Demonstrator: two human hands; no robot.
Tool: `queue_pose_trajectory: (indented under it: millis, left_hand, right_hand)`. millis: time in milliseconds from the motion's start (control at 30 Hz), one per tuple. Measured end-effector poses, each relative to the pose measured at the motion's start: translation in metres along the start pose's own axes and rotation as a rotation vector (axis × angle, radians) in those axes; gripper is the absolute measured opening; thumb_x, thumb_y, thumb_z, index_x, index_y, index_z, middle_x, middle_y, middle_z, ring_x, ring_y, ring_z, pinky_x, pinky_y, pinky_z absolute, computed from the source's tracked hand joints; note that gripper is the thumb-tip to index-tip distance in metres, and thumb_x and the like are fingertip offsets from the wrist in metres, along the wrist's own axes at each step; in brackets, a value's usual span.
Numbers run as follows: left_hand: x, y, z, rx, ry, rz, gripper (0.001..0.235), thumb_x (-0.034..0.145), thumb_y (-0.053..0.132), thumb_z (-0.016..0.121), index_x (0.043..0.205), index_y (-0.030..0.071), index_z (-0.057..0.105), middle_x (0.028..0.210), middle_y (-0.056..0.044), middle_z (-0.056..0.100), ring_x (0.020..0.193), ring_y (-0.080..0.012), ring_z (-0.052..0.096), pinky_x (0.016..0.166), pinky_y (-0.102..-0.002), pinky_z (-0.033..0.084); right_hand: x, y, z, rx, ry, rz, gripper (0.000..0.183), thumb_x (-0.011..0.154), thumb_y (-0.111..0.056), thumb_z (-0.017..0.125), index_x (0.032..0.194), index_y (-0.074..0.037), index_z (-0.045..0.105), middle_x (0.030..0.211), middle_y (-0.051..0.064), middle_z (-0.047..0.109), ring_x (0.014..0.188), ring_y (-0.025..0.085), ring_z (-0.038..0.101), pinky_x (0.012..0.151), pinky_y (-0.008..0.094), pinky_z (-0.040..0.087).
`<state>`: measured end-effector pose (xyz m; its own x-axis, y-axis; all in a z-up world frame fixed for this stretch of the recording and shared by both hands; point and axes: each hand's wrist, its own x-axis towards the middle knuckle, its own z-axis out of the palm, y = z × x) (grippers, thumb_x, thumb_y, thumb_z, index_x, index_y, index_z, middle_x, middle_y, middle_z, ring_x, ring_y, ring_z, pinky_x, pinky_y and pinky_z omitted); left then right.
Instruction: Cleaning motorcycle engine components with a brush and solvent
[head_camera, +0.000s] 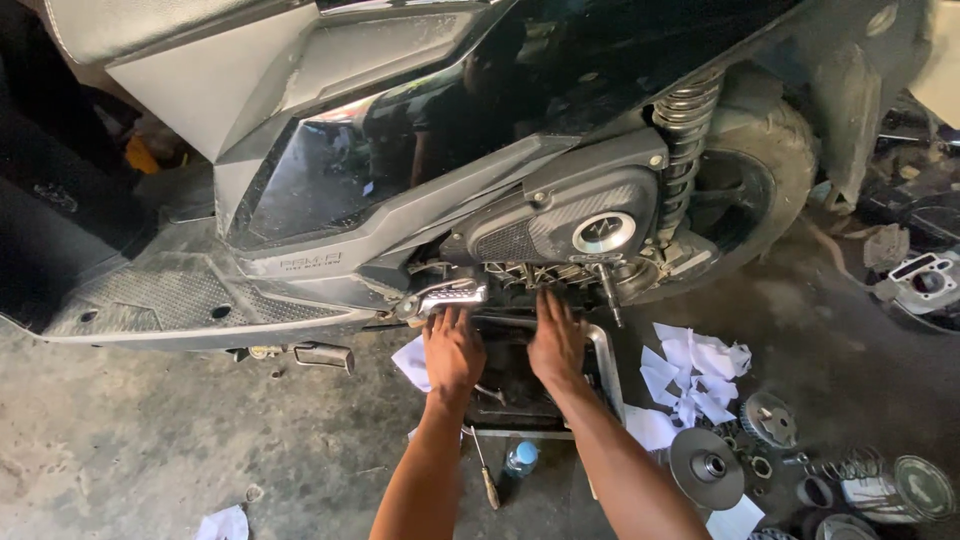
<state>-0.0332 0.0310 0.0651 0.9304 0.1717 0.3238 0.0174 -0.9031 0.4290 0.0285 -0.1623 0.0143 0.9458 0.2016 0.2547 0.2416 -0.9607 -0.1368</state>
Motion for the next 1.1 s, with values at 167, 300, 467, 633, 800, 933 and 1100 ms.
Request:
queue_pose_trajectory:
  millis: [167, 300, 467, 633, 800, 933, 1100]
  left_hand:
    - [0.000, -0.001, 0.019, 0.021, 0.049, 0.003, 0.032, 0.079, 0.023, 0.061, 0.109, 0.018, 0.067, 0.117, -0.002, 0.066, 0.118, -0.0229, 0.063, 0.113, -0.043, 0.041]
    - [-0.002, -0.002, 0.029, 0.063, 0.059, -0.018, 0.033, 0.078, 0.026, 0.062, 0.110, 0.019, 0.066, 0.116, -0.001, 0.066, 0.116, -0.0228, 0.063, 0.114, -0.044, 0.039]
    - [-0.004, 0.006, 0.037, 0.090, 0.047, 0.018, 0.049, 0.077, 0.025, 0.060, 0.125, 0.017, 0.065, 0.125, -0.005, 0.064, 0.125, -0.0265, 0.060, 0.116, -0.047, 0.037]
    - [-0.008, 0.031, 0.028, 0.154, 0.057, 0.007, 0.052, 0.074, 0.025, 0.063, 0.125, 0.013, 0.068, 0.130, -0.011, 0.063, 0.133, -0.0318, 0.055, 0.119, -0.048, 0.033]
    - [-0.009, 0.027, 0.033, 0.179, -0.066, -0.036, 0.066, 0.074, 0.031, 0.065, 0.139, 0.015, 0.061, 0.146, -0.013, 0.055, 0.147, -0.0322, 0.042, 0.122, -0.055, 0.027]
    - [-0.010, 0.034, 0.023, 0.150, -0.114, -0.073, 0.067, 0.078, 0.027, 0.063, 0.143, 0.016, 0.058, 0.151, -0.011, 0.051, 0.149, -0.0302, 0.039, 0.122, -0.057, 0.028]
    - [-0.011, 0.029, 0.036, 0.209, -0.175, -0.095, 0.073, 0.079, 0.028, 0.070, 0.149, 0.019, 0.052, 0.155, -0.009, 0.046, 0.153, -0.0265, 0.033, 0.123, -0.057, 0.025]
  right_hand:
    - [-0.006, -0.033, -0.042, 0.179, -0.042, -0.160, 0.079, 0.077, 0.000, 0.069, 0.151, -0.009, 0.044, 0.160, 0.010, 0.040, 0.146, 0.028, 0.037, 0.111, 0.061, 0.032]
    - [-0.011, -0.012, -0.050, 0.091, 0.022, -0.094, 0.076, 0.075, -0.008, 0.073, 0.147, -0.008, 0.048, 0.152, 0.013, 0.049, 0.143, 0.030, 0.042, 0.113, 0.065, 0.030]
    - [-0.011, 0.002, -0.042, 0.012, -0.041, 0.100, 0.081, 0.080, -0.011, 0.071, 0.153, -0.003, 0.038, 0.161, 0.019, 0.037, 0.150, 0.034, 0.033, 0.123, 0.058, 0.019]
    - [-0.013, 0.000, -0.060, 0.097, -0.070, -0.016, 0.084, 0.079, -0.007, 0.073, 0.154, -0.004, 0.036, 0.161, 0.017, 0.035, 0.149, 0.035, 0.030, 0.123, 0.057, 0.020]
    - [-0.018, 0.044, -0.068, 0.079, -0.189, 0.102, 0.091, 0.084, -0.014, 0.069, 0.162, -0.017, 0.022, 0.167, 0.009, 0.024, 0.151, 0.031, 0.030, 0.114, 0.060, 0.035]
    - [-0.016, 0.079, -0.035, -0.043, -0.160, 0.218, 0.085, 0.087, -0.020, 0.069, 0.161, -0.019, 0.027, 0.169, 0.009, 0.025, 0.152, 0.028, 0.028, 0.114, 0.061, 0.033]
    - [-0.014, 0.052, -0.051, 0.145, -0.158, 0.148, 0.093, 0.080, -0.019, 0.071, 0.161, -0.011, 0.027, 0.167, 0.012, 0.028, 0.154, 0.031, 0.028, 0.115, 0.053, 0.038]
